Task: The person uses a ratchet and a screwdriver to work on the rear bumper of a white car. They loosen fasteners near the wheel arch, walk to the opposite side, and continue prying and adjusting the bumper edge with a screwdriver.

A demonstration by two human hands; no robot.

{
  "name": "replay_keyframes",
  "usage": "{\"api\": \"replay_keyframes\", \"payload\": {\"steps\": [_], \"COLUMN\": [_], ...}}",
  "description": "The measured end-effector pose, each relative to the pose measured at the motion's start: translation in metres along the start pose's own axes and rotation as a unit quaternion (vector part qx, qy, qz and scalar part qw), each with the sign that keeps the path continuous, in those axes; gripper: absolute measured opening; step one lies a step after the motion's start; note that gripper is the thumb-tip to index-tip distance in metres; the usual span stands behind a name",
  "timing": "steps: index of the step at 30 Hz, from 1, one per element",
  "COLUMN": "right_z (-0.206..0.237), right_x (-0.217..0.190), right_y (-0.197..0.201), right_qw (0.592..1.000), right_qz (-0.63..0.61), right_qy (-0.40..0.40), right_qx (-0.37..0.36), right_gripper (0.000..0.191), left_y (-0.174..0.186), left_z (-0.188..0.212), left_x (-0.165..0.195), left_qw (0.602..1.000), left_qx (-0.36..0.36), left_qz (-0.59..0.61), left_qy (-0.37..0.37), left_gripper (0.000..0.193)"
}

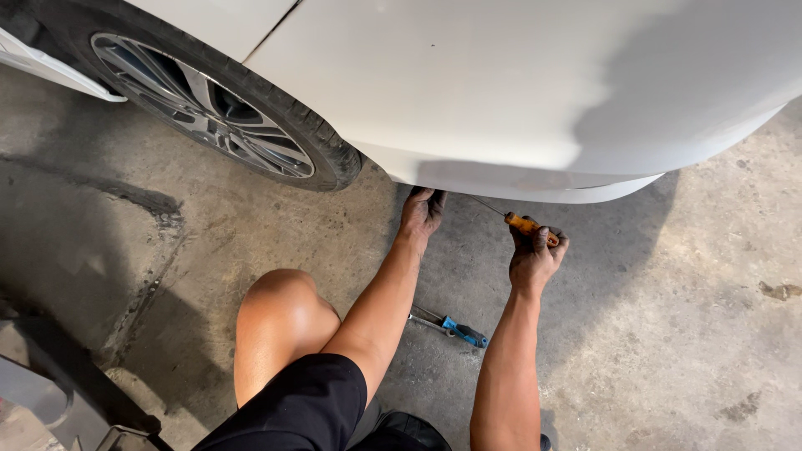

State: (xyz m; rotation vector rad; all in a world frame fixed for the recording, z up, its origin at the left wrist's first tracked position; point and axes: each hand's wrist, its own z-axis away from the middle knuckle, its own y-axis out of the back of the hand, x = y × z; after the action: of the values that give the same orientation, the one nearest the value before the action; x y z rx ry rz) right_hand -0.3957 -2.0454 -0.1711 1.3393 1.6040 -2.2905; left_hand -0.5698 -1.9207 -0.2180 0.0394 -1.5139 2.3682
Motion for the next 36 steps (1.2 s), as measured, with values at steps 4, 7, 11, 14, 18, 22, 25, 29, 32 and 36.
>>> {"api": "replay_keyframes", "payload": {"steps": [4, 7, 11, 14, 18, 22, 25, 29, 32, 36], "right_z": [-0.003, -0.006, -0.013, -0.020, -0.031, -0.032, -0.026, -0.020, -0.020, -0.022], "right_x": [-0.002, -0.004, -0.008, -0.013, -0.019, -0.015, -0.010, -0.009, -0.008, -0.008], "right_y": [0.002, 0.006, 0.008, 0.007, 0.005, 0.004, 0.004, 0.005, 0.004, 0.004], "right_qw": [0.999, 0.998, 0.990, 0.981, 0.986, 0.988, 0.994, 0.994, 0.991, 0.991], "right_qz": [0.034, 0.061, 0.139, 0.195, 0.157, 0.145, 0.085, 0.037, 0.099, 0.110], "right_qy": [0.003, 0.015, 0.010, 0.013, 0.006, -0.034, -0.059, -0.092, -0.078, -0.070], "right_qx": [-0.006, -0.021, -0.012, -0.011, -0.062, -0.038, -0.034, -0.051, -0.031, -0.020], "right_gripper": [0.024, 0.027, 0.038, 0.048, 0.052, 0.043, 0.034, 0.024, 0.021, 0.022], "left_y": [0.000, 0.000, 0.000, -0.001, 0.000, 0.002, 0.003, 0.004, 0.005, 0.006], "left_z": [0.000, 0.000, 0.000, 0.000, 0.002, 0.000, -0.004, -0.006, -0.007, -0.010], "left_x": [0.000, 0.001, 0.002, 0.003, 0.004, 0.006, 0.008, 0.009, 0.008, 0.005], "left_qw": [1.000, 1.000, 1.000, 1.000, 0.999, 0.999, 0.998, 0.999, 0.999, 1.000], "left_qx": [0.005, 0.005, 0.018, 0.021, 0.035, 0.025, -0.002, 0.009, 0.001, -0.010], "left_qz": [-0.004, -0.010, -0.007, -0.018, -0.022, -0.017, -0.053, -0.015, -0.008, -0.003], "left_qy": [0.000, 0.004, 0.011, 0.010, 0.014, 0.026, 0.026, 0.034, 0.031, 0.024], "left_gripper": [0.033, 0.032, 0.034, 0.035, 0.036, 0.038, 0.039, 0.038, 0.036, 0.034]}}
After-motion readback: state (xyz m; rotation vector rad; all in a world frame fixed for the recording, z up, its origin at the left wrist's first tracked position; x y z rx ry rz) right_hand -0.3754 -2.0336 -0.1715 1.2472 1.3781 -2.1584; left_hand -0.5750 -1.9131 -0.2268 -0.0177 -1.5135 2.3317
